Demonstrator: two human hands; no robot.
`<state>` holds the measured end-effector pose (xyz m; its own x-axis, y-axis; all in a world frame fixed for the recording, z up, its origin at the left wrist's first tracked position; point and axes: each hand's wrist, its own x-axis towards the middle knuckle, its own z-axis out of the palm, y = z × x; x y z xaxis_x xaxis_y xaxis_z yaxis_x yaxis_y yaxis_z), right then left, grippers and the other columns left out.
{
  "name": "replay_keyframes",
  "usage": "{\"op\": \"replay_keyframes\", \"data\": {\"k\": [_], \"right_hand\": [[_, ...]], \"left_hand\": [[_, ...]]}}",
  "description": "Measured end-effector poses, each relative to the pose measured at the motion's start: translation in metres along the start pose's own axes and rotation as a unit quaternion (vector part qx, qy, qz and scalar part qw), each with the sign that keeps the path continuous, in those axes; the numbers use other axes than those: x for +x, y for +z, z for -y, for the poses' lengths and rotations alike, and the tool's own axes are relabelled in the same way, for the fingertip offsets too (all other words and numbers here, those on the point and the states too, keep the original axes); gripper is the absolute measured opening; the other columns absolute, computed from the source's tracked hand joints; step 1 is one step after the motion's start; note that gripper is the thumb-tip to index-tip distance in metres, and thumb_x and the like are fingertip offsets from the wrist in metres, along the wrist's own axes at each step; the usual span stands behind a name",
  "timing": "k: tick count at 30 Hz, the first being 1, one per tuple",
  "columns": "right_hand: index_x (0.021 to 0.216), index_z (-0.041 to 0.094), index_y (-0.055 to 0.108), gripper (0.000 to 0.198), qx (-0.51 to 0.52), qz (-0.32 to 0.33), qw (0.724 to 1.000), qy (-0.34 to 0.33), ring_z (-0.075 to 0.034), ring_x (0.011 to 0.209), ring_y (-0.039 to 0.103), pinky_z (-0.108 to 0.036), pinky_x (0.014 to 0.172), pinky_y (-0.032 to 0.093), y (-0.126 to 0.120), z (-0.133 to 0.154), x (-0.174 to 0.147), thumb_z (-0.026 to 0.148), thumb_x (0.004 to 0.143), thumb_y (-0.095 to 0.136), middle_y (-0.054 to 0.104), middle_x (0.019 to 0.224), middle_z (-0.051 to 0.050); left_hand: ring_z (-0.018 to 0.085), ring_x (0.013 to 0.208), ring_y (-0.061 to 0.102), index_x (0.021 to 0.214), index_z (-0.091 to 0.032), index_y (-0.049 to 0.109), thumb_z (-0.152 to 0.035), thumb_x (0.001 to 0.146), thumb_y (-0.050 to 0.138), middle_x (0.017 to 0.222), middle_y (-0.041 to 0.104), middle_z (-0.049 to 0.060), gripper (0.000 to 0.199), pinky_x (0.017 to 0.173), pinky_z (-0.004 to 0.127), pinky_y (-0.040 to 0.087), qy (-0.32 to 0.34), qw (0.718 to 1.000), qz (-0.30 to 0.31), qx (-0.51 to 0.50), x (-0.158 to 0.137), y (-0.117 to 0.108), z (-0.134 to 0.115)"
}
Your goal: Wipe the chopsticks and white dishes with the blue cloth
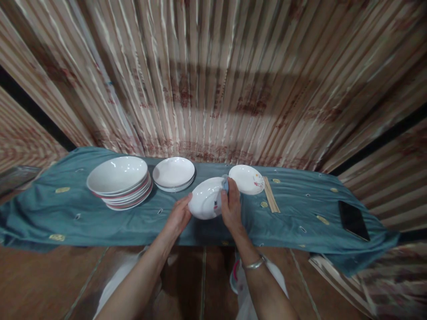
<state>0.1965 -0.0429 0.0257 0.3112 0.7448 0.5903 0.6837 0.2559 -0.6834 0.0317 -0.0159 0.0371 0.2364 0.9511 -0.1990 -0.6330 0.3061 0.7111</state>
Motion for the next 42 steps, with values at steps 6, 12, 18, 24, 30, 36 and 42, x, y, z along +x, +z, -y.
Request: {"op": "replay_keyframes", "data": {"k": [6, 12, 18, 24, 30, 36, 42], "right_hand": [[0.148, 0.021, 0.031, 0.052, -0.083, 0.032, 0.992, -0.087, -0.025, 0.145, 0.022, -0.054, 0.113, 0.028, -0.002, 0.017, -0.005, 0.036, 0.099, 0.032, 0.032, 0.153, -0.013], [0.147, 0.018, 0.034, 0.051, -0.139, 0.087, 0.979, -0.124, -0.029, 0.147, 0.014, -0.056, 0.112, 0.026, 0.003, 0.036, -0.015, 0.032, 0.098, 0.035, 0.028, 0.156, -0.014], [0.145, 0.016, 0.038, 0.050, -0.167, 0.115, 0.966, -0.161, -0.029, 0.148, 0.013, -0.057, 0.113, 0.024, 0.011, 0.047, -0.023, 0.029, 0.097, 0.038, 0.029, 0.156, -0.014], [0.141, 0.020, 0.044, 0.046, -0.188, 0.145, 0.955, -0.180, -0.030, 0.146, 0.020, -0.057, 0.111, 0.027, 0.008, 0.046, -0.015, 0.029, 0.096, 0.040, 0.035, 0.153, -0.012], [0.140, 0.018, 0.043, 0.045, -0.143, 0.088, 0.978, -0.126, -0.026, 0.144, 0.024, -0.055, 0.112, 0.028, 0.004, 0.030, 0.006, 0.031, 0.098, 0.033, 0.039, 0.149, -0.013], [0.142, 0.016, 0.039, 0.046, -0.067, 0.057, 0.991, -0.103, -0.023, 0.141, 0.030, -0.053, 0.113, 0.030, 0.010, 0.007, 0.013, 0.033, 0.100, 0.028, 0.041, 0.146, -0.015], [0.142, 0.013, 0.038, 0.051, 0.003, 0.038, 0.999, -0.003, -0.023, 0.135, 0.041, -0.051, 0.112, 0.033, 0.019, -0.023, 0.008, 0.040, 0.100, 0.026, 0.046, 0.143, -0.018]], "left_hand": [[0.032, 0.106, 0.066, 0.083, -0.007, 0.075, -0.032, 0.066, 0.081, 0.091, 0.076, 0.016, 0.030, 0.096, 0.040, 0.049, -0.001, 1.000, 0.014, -0.002, -0.004, 0.002, 0.001], [0.031, 0.103, 0.067, 0.085, -0.007, 0.075, -0.031, 0.067, 0.079, 0.088, 0.076, 0.014, 0.030, 0.095, 0.039, 0.049, -0.011, 1.000, 0.023, -0.008, -0.006, 0.005, -0.002], [0.025, 0.100, 0.068, 0.088, -0.008, 0.075, -0.028, 0.070, 0.076, 0.092, 0.076, 0.013, 0.027, 0.093, 0.033, 0.048, -0.010, 1.000, 0.019, -0.018, -0.004, -0.002, 0.000], [0.022, 0.093, 0.069, 0.087, -0.009, 0.075, -0.030, 0.067, 0.079, 0.090, 0.076, 0.011, 0.029, 0.091, 0.032, 0.048, -0.014, 1.000, 0.020, -0.016, -0.004, 0.000, -0.001], [0.030, 0.107, 0.065, 0.091, -0.008, 0.075, -0.034, 0.068, 0.079, 0.095, 0.076, 0.015, 0.035, 0.099, 0.040, 0.045, -0.025, 0.998, 0.056, -0.014, -0.007, 0.007, -0.001], [0.031, 0.112, 0.063, 0.097, -0.007, 0.073, -0.034, 0.074, 0.074, 0.101, 0.075, 0.016, 0.036, 0.100, 0.041, 0.044, -0.019, 0.998, 0.052, -0.010, -0.003, 0.000, 0.000], [0.031, 0.112, 0.062, 0.101, -0.007, 0.072, -0.035, 0.073, 0.075, 0.102, 0.074, 0.016, 0.040, 0.097, 0.040, 0.047, -0.035, 0.999, 0.027, -0.013, -0.003, -0.002, -0.005]]}}
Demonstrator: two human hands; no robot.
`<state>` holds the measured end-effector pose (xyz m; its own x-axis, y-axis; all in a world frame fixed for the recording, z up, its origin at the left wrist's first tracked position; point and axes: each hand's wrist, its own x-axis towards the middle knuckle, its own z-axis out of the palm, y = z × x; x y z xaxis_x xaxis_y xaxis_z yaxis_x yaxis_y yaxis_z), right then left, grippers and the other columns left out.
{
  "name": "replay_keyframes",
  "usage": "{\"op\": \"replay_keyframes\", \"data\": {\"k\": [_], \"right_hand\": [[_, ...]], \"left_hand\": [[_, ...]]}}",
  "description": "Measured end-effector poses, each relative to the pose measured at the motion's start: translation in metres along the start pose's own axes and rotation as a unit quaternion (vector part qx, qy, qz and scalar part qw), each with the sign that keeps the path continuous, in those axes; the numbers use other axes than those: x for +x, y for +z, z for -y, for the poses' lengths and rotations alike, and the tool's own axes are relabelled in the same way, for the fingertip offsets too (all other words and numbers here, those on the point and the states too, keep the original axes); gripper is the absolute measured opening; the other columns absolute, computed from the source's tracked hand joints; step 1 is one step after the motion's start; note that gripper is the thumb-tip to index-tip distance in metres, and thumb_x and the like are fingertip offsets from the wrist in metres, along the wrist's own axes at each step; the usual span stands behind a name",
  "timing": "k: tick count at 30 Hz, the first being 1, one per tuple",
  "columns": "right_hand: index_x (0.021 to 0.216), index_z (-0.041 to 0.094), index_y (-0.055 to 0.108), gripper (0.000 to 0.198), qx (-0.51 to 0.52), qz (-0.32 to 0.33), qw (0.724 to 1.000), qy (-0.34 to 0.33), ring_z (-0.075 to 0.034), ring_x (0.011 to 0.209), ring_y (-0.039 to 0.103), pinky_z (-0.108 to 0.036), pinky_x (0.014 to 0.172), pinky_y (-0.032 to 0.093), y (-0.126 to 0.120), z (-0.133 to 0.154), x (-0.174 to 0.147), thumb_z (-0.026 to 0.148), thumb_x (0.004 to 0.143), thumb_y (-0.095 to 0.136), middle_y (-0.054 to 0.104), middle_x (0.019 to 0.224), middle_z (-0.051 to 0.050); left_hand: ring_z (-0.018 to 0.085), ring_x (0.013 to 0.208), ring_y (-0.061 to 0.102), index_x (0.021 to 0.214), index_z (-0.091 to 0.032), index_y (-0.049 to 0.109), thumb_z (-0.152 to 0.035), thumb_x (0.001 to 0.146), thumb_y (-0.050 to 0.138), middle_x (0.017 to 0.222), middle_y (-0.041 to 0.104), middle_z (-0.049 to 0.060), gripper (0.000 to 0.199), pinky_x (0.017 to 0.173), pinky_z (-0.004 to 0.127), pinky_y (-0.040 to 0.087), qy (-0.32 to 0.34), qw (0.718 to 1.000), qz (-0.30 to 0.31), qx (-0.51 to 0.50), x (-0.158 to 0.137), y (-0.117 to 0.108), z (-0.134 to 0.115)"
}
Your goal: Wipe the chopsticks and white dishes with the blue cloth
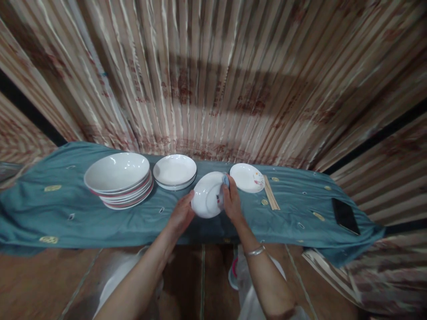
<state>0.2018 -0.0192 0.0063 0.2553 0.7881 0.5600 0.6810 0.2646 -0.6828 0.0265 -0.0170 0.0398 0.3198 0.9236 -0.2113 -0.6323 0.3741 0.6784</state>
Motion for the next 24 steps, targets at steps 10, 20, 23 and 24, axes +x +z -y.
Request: {"op": "replay_keyframes", "data": {"k": [10, 20, 23, 24], "right_hand": [[0.147, 0.010, 0.029, 0.065, -0.020, 0.027, 0.994, 0.103, -0.025, 0.140, 0.035, -0.048, 0.112, 0.034, 0.021, -0.017, -0.035, 0.051, 0.097, 0.027, 0.039, 0.148, -0.020], [0.150, 0.011, 0.025, 0.070, -0.009, 0.054, 0.990, 0.132, -0.028, 0.145, 0.025, -0.051, 0.112, 0.032, 0.024, -0.004, -0.067, 0.054, 0.096, 0.033, 0.031, 0.154, -0.020], [0.151, 0.015, 0.023, 0.068, -0.030, 0.076, 0.989, 0.119, -0.027, 0.146, 0.021, -0.052, 0.113, 0.031, 0.023, 0.004, -0.076, 0.054, 0.096, 0.033, 0.025, 0.156, -0.018], [0.152, 0.016, 0.022, 0.068, -0.040, 0.079, 0.989, 0.114, -0.027, 0.146, 0.021, -0.052, 0.113, 0.031, 0.023, 0.006, -0.078, 0.053, 0.096, 0.033, 0.024, 0.157, -0.018]], "left_hand": [[0.029, 0.110, 0.064, 0.105, -0.009, 0.070, -0.030, 0.082, 0.067, 0.103, 0.074, 0.014, 0.032, 0.093, 0.040, 0.052, -0.028, 0.998, -0.051, -0.019, 0.006, -0.004, -0.001], [0.029, 0.113, 0.062, 0.114, -0.012, 0.066, -0.032, 0.085, 0.062, 0.113, 0.072, 0.013, 0.035, 0.094, 0.041, 0.052, -0.036, 0.997, -0.067, -0.022, 0.009, -0.007, 0.000], [0.028, 0.114, 0.062, 0.114, -0.012, 0.066, -0.030, 0.084, 0.064, 0.112, 0.072, 0.012, 0.035, 0.094, 0.039, 0.053, -0.024, 0.997, -0.071, -0.021, 0.010, -0.008, -0.001], [0.027, 0.113, 0.062, 0.114, -0.012, 0.066, -0.028, 0.082, 0.065, 0.112, 0.072, 0.012, 0.035, 0.094, 0.038, 0.053, -0.016, 0.997, -0.071, -0.022, 0.011, -0.009, -0.001]]}}
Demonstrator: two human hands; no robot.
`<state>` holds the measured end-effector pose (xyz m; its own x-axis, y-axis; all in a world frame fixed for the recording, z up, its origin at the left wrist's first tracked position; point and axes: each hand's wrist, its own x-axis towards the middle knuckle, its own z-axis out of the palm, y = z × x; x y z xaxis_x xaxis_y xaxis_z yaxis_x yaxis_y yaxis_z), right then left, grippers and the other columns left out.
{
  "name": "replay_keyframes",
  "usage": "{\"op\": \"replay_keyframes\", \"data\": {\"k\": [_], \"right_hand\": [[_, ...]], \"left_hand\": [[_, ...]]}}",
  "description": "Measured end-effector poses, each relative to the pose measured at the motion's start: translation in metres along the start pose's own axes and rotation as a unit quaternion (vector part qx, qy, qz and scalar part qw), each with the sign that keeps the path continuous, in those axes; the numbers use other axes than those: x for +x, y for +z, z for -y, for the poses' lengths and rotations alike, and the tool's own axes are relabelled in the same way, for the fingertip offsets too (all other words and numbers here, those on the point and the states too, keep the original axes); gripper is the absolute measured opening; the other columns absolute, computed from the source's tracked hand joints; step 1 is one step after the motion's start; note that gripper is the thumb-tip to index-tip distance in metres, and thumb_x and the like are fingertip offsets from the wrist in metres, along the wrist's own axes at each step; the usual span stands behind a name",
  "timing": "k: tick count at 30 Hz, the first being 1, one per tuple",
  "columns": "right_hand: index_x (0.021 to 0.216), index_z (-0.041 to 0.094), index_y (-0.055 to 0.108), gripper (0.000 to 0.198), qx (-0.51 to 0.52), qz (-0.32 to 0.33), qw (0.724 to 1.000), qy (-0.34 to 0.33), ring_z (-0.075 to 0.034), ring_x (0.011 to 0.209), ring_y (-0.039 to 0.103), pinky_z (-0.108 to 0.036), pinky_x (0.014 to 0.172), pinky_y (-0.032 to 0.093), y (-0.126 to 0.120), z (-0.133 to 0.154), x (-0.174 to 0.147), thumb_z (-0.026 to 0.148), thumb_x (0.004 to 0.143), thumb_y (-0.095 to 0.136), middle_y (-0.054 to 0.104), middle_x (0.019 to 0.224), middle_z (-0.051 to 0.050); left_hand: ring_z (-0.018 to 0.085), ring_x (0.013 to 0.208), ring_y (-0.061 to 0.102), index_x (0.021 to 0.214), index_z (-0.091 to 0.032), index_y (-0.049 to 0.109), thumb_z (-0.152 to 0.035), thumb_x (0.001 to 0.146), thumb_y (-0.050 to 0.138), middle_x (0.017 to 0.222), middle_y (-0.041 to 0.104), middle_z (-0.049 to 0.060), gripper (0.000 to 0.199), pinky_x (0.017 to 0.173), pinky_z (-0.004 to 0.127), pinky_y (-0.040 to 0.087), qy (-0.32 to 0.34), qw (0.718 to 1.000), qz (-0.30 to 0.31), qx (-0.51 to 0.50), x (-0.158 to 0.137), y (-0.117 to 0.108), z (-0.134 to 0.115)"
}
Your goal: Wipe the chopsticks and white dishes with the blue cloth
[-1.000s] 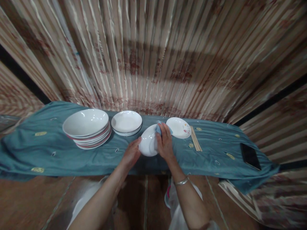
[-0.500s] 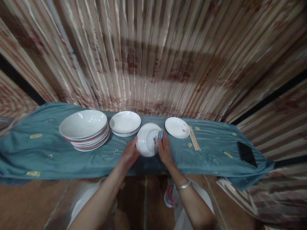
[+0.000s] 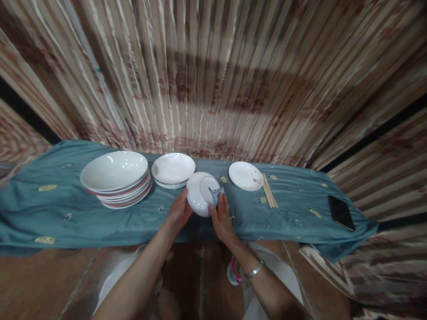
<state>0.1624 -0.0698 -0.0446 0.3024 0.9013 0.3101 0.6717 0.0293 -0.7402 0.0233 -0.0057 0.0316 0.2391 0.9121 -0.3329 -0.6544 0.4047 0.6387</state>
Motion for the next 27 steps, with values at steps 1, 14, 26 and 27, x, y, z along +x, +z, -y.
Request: {"op": "replay_keyframes", "data": {"k": [1, 14, 26, 27], "right_hand": [[0.152, 0.016, 0.022, 0.068, -0.011, 0.001, 1.000, -0.003, -0.027, 0.146, 0.021, -0.052, 0.113, 0.031, 0.000, 0.001, -0.002, 0.053, 0.096, 0.033, 0.023, 0.157, -0.018], [0.153, 0.016, 0.013, 0.064, -0.067, 0.007, 0.994, -0.092, -0.030, 0.147, 0.018, -0.054, 0.113, 0.032, -0.007, 0.014, -0.018, 0.041, 0.099, 0.034, 0.017, 0.158, -0.020], [0.154, 0.015, 0.003, 0.070, -0.105, 0.047, 0.978, -0.176, -0.030, 0.147, 0.016, -0.056, 0.111, 0.033, -0.017, 0.032, -0.021, 0.035, 0.097, 0.038, 0.019, 0.158, -0.019], [0.154, 0.015, 0.003, 0.070, -0.107, 0.050, 0.977, -0.175, -0.030, 0.147, 0.017, -0.056, 0.110, 0.033, -0.017, 0.033, -0.020, 0.035, 0.097, 0.038, 0.020, 0.158, -0.019]], "left_hand": [[0.027, 0.113, 0.062, 0.113, -0.012, 0.067, -0.027, 0.082, 0.066, 0.111, 0.072, 0.012, 0.035, 0.093, 0.037, 0.053, 0.008, 1.000, 0.000, -0.001, 0.001, 0.000, 0.000], [0.027, 0.108, 0.064, 0.090, -0.012, 0.070, -0.027, 0.073, 0.073, 0.096, 0.075, 0.011, 0.022, 0.094, 0.036, 0.051, 0.059, 0.998, 0.006, 0.005, 0.002, 0.002, 0.003], [0.027, 0.105, 0.065, 0.091, -0.015, 0.070, -0.029, 0.074, 0.073, 0.097, 0.075, 0.008, 0.023, 0.090, 0.035, 0.053, 0.066, 0.998, 0.008, 0.021, -0.006, 0.010, 0.001], [0.027, 0.106, 0.065, 0.093, -0.015, 0.070, -0.028, 0.075, 0.073, 0.098, 0.075, 0.008, 0.023, 0.091, 0.035, 0.052, 0.065, 0.998, 0.013, 0.021, -0.006, 0.011, 0.000]]}}
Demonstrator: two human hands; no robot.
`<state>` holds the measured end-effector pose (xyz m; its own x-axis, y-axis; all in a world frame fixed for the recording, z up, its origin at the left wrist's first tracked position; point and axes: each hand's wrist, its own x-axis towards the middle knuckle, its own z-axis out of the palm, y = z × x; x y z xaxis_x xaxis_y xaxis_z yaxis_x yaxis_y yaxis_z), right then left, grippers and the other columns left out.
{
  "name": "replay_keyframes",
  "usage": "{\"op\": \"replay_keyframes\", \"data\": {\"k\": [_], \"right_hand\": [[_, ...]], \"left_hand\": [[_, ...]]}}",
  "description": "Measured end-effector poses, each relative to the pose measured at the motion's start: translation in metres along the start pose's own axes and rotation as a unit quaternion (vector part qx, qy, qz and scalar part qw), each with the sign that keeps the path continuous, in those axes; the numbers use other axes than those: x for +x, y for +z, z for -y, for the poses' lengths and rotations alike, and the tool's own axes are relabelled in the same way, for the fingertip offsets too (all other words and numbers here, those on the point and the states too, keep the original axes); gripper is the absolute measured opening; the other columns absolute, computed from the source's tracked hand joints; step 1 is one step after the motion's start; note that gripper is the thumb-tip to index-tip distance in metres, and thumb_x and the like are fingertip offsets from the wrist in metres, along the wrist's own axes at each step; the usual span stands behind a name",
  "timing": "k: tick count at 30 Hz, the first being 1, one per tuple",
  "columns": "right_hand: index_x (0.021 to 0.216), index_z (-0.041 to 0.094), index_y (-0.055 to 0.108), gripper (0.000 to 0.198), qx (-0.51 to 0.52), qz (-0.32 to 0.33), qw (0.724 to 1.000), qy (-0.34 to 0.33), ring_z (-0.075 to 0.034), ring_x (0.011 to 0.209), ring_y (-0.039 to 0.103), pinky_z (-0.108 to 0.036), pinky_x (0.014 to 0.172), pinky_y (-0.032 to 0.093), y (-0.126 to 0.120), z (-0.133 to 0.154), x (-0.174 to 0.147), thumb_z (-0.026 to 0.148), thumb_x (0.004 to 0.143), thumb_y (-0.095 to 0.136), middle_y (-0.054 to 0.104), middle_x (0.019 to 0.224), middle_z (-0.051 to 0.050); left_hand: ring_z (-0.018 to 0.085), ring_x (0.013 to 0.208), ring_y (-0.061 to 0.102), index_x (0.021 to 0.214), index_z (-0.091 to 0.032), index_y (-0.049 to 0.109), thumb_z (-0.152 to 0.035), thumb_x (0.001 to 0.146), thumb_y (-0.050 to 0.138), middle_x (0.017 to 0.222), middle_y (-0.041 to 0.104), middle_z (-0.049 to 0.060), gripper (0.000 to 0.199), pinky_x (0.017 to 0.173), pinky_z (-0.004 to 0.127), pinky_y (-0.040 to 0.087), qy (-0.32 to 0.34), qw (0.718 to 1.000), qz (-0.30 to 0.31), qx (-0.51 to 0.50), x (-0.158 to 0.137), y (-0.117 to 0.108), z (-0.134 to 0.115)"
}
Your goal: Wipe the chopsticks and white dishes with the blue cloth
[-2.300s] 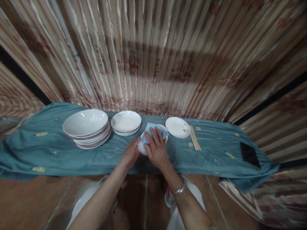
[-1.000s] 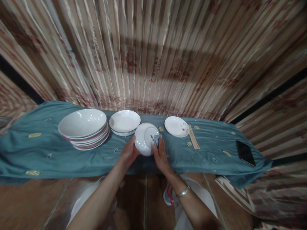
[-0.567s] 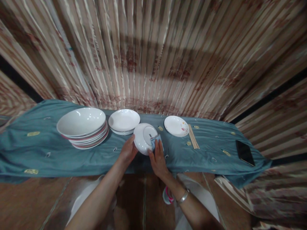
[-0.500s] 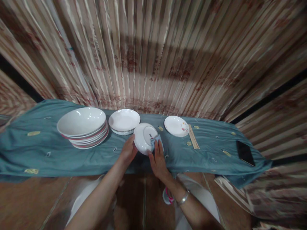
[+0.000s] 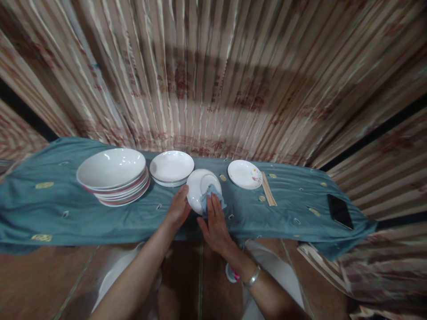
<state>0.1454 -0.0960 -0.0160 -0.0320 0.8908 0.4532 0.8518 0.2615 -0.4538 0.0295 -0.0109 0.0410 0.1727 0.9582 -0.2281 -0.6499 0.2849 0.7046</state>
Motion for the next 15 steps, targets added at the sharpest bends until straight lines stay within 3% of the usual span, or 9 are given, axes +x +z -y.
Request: {"op": "replay_keyframes", "data": {"k": [5, 15], "right_hand": [[0.154, 0.015, 0.004, 0.071, -0.009, 0.015, 1.000, 0.005, -0.031, 0.147, 0.018, -0.056, 0.107, 0.037, -0.002, 0.001, 0.006, 0.037, 0.097, 0.039, 0.020, 0.158, -0.019], [0.154, 0.011, 0.007, 0.068, -0.009, -0.001, 1.000, -0.002, -0.030, 0.148, 0.014, -0.054, 0.111, 0.032, -0.007, 0.003, 0.024, 0.037, 0.098, 0.036, 0.018, 0.158, -0.020]], "left_hand": [[0.027, 0.109, 0.064, 0.095, -0.016, 0.070, -0.027, 0.077, 0.071, 0.100, 0.075, 0.008, 0.021, 0.092, 0.034, 0.051, -0.006, 1.000, 0.012, 0.002, -0.002, 0.002, -0.001], [0.025, 0.107, 0.065, 0.101, -0.015, 0.068, -0.032, 0.075, 0.074, 0.102, 0.074, 0.009, 0.031, 0.089, 0.034, 0.052, -0.010, 0.999, 0.047, 0.024, -0.004, 0.003, 0.001]]}}
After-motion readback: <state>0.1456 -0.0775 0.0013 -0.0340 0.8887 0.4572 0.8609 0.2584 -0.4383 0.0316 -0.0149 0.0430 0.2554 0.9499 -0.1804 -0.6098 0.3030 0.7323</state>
